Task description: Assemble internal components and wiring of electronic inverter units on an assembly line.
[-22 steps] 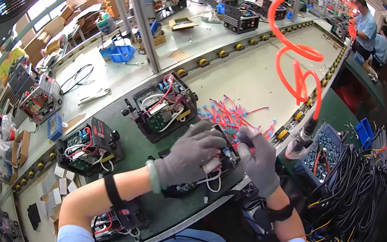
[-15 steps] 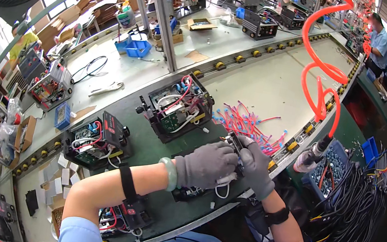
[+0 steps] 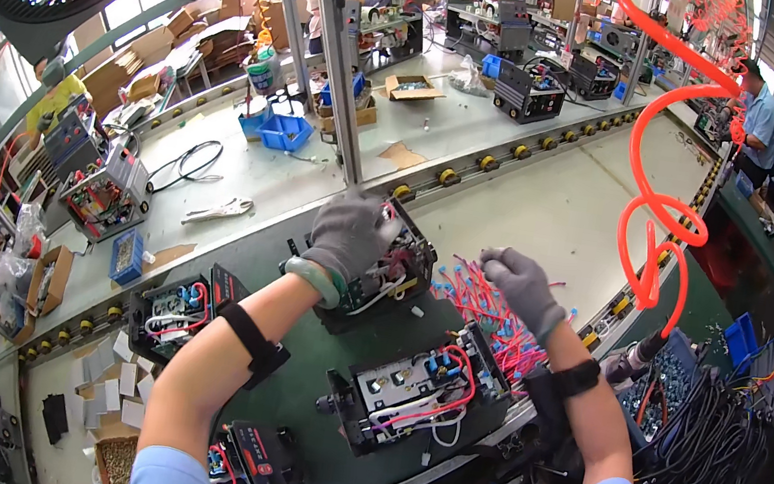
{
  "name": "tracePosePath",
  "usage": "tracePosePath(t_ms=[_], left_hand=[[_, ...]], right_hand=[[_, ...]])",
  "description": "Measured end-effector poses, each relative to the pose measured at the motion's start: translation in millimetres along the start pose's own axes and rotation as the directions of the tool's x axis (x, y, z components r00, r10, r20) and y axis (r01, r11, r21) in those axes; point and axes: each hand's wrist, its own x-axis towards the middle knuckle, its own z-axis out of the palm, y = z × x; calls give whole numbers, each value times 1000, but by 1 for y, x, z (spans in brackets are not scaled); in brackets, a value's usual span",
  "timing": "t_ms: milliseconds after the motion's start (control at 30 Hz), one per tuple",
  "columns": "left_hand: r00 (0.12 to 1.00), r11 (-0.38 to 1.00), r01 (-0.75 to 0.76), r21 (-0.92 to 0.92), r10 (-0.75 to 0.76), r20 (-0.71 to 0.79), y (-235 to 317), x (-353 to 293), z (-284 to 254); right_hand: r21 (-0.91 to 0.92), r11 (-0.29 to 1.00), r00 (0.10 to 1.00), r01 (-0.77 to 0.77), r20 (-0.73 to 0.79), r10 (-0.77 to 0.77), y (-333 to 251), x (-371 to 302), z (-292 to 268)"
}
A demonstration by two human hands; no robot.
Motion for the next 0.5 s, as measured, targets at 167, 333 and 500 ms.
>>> tracePosePath(t_ms=[167, 333, 500], left_hand=[[993, 977, -5, 212, -21, 120, 3, 9, 11], [900, 889, -427, -164, 401, -170, -32, 7, 27], [816, 777, -575, -257, 566, -116, -33, 10, 26]], right_hand=[[-123, 987, 994, 102, 59, -95, -10, 34, 34], [-325, 909, 947, 261, 268, -176, -27, 59, 50], [-326, 928, 942, 180, 330, -66, -30, 61, 49]])
